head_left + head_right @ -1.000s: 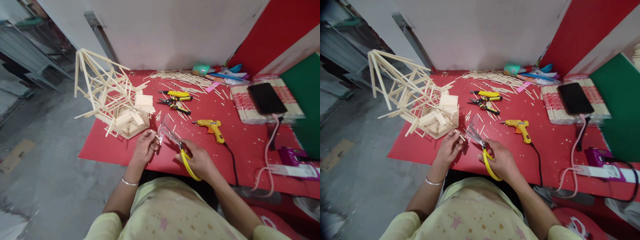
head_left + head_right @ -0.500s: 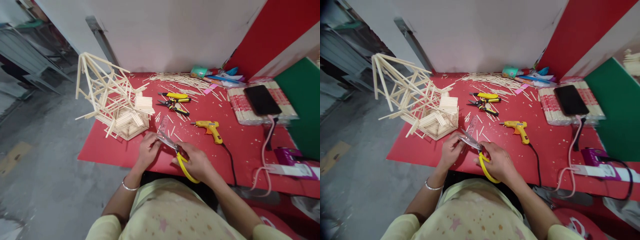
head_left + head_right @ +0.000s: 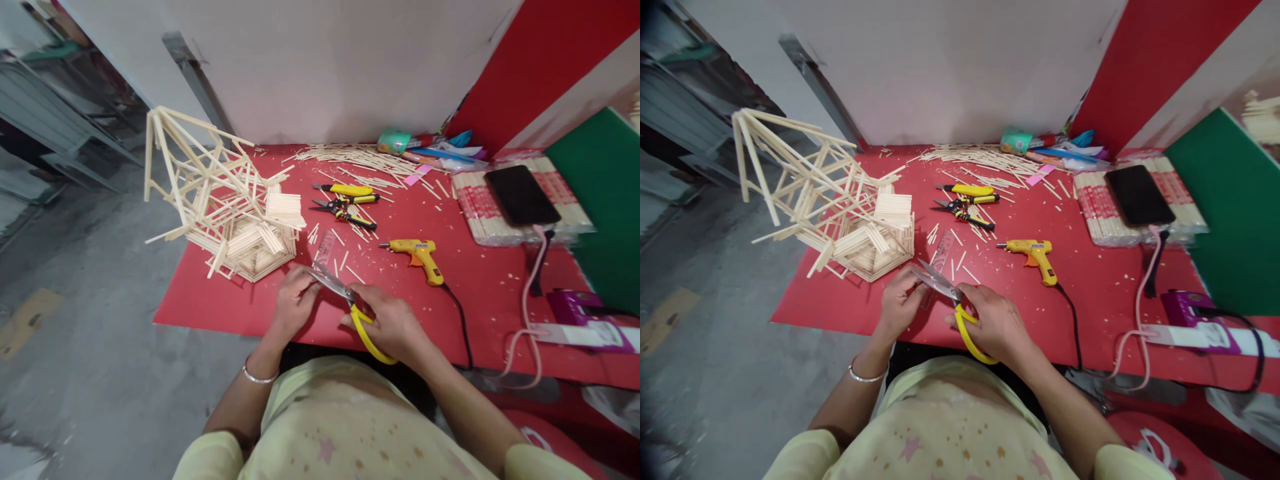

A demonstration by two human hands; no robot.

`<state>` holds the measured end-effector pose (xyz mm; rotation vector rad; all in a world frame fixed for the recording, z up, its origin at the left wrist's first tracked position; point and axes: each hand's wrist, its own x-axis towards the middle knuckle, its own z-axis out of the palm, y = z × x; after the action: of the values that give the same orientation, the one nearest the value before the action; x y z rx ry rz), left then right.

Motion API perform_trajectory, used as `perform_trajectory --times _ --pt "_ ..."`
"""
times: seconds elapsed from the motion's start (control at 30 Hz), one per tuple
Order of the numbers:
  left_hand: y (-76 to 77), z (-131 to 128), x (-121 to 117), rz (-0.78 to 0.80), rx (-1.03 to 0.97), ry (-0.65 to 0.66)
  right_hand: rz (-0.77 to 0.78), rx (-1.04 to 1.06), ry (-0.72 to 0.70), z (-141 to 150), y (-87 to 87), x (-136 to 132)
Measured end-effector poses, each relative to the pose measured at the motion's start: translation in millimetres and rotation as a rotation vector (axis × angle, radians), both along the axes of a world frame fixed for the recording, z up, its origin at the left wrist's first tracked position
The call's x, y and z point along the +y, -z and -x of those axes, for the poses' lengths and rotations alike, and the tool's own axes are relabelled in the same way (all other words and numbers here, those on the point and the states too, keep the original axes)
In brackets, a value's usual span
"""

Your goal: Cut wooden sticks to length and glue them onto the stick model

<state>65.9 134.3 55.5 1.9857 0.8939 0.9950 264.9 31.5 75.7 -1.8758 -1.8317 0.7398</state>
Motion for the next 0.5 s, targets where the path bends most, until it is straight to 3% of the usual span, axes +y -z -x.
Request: perform_trajectory --times 0.5 --pt "4.4 -4.3 -0.6 0.036 -0.096 0.018 -0.082 0.083 0.021 -2.7 8.1 -2.2"
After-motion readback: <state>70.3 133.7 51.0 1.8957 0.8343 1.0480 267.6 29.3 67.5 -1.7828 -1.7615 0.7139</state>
